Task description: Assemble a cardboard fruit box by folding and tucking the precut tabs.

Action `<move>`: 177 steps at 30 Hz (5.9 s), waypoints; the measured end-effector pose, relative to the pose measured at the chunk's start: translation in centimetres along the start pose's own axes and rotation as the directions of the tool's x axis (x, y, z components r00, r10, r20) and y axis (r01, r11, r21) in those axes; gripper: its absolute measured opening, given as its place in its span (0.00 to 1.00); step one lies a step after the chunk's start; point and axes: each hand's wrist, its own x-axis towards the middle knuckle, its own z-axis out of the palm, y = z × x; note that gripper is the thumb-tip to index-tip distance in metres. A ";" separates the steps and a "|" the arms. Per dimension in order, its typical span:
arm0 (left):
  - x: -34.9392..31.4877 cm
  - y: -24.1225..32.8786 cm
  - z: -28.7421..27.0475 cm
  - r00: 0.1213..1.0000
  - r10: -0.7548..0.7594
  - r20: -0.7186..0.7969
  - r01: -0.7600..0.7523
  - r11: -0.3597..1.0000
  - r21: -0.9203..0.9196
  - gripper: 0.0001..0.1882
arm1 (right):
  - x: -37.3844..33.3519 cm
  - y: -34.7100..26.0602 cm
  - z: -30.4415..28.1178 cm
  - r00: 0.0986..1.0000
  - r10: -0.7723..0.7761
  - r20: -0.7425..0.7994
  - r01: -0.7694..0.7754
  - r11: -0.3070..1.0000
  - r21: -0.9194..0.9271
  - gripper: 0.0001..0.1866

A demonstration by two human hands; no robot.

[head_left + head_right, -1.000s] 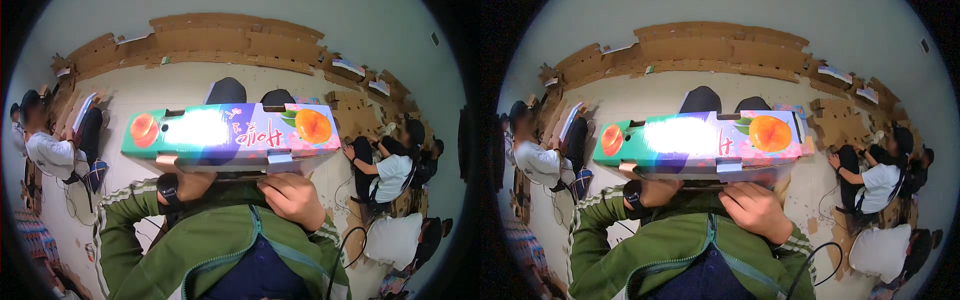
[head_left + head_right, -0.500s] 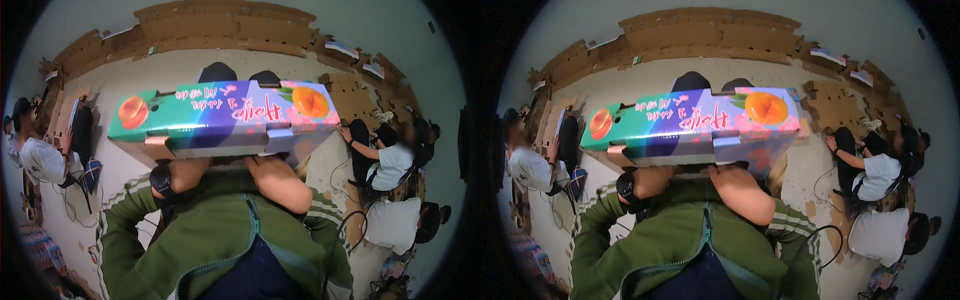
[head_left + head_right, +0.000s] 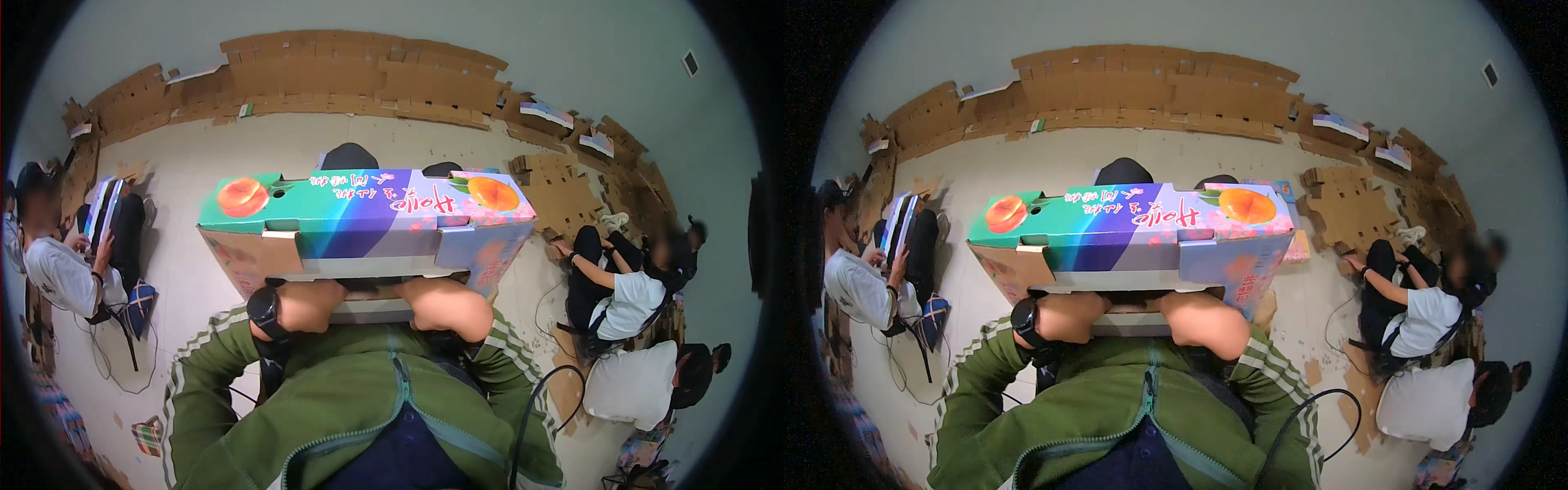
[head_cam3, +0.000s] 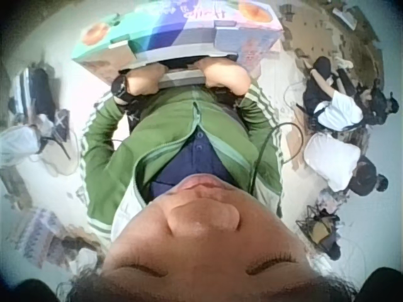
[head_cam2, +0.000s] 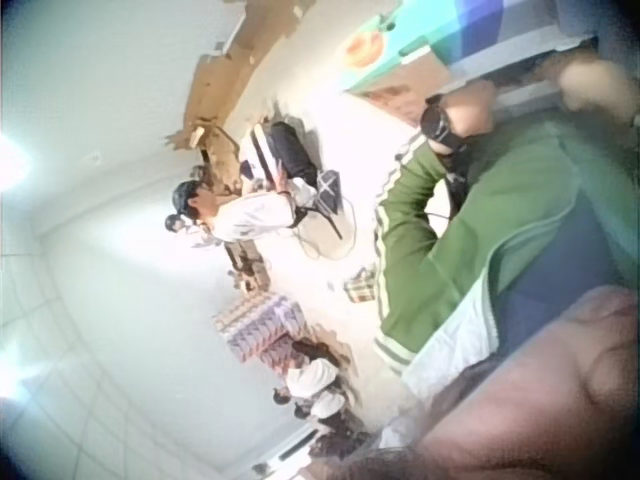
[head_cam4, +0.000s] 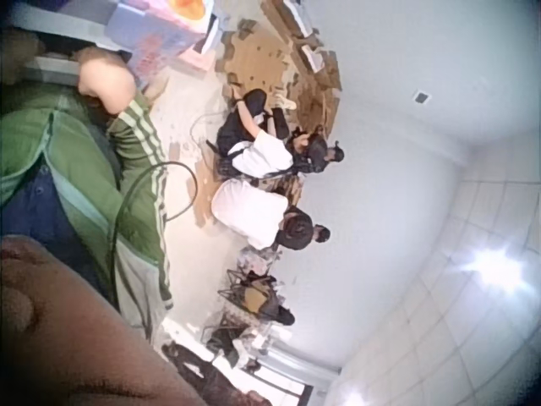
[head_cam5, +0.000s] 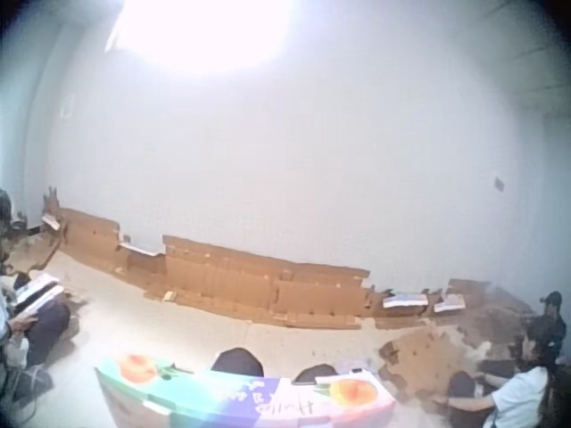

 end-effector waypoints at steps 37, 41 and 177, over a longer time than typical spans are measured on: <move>-3.0 3.1 -3.9 0.850 0.152 -0.505 0.052 0.929 0.367 0.27 | -1.3 2.1 -0.7 0.989 -0.020 -0.148 0.034 0.995 0.094 0.31; -3.2 4.6 -0.4 0.587 0.162 -0.793 -0.091 0.987 0.133 0.25 | -1.2 2.4 0.1 0.987 -0.024 -0.158 0.045 0.990 0.132 0.31; 10.1 6.5 0.1 0.778 0.219 -0.589 -0.423 -0.510 -0.749 0.37 | -9.0 2.9 -3.6 0.131 -0.114 -0.985 -0.223 0.964 -0.142 0.28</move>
